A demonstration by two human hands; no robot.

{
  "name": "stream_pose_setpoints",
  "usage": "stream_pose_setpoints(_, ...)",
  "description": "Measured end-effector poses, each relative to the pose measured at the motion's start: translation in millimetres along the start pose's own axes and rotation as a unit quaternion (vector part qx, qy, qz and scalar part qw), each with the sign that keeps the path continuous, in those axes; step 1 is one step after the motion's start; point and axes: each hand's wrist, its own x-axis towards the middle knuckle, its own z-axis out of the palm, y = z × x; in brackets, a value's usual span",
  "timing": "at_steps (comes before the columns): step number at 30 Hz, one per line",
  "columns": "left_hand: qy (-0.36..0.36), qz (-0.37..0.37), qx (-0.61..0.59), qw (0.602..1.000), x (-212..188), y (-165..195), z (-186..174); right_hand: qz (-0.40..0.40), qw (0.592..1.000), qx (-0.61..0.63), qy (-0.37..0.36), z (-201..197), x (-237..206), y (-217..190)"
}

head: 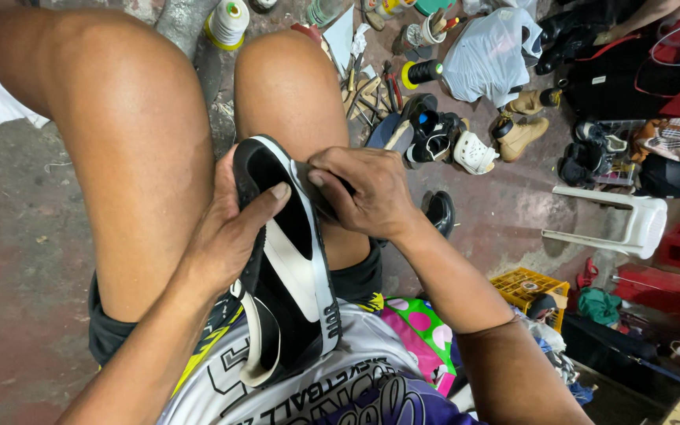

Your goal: The person sits on the floor and uses a curved metal tool to scrape and clean the white rubber sole and side panels of a black and white sneaker. They hold the shoe in their left hand and work along the edges and surface of the sole with the tool in their right hand.

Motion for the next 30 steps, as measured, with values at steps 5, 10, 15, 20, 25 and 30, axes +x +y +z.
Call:
stream_pose_setpoints(5, 0.009, -0.003, 0.025, 1.000, 0, -1, 0, 0.017, 1.000, 0.002, 0.009, 4, -4, 0)
stream_pose_setpoints(10, 0.004, 0.008, 0.026, 1.000, 0, -2, 0, -0.011, 1.000, 0.016, 0.012, 6, -13, 4)
stream_pose_setpoints(15, 0.008, -0.012, 0.066, 0.998, -1, 0, 1, -0.022, 1.000, -0.001, 0.000, 4, -19, 10)
stream_pose_setpoints(20, -0.008, 0.013, 0.054, 0.998, -1, 0, 2, -0.028, 1.000, -0.008, -0.005, 1, -22, 10)
stream_pose_setpoints(25, -0.018, 0.013, 0.053, 0.998, -1, -2, 2, -0.024, 1.000, -0.002, -0.013, -2, -25, 10)
stream_pose_setpoints(30, -0.015, 0.017, 0.070, 0.997, -2, -2, 1, -0.039, 0.999, 0.005, -0.020, -3, -28, 14)
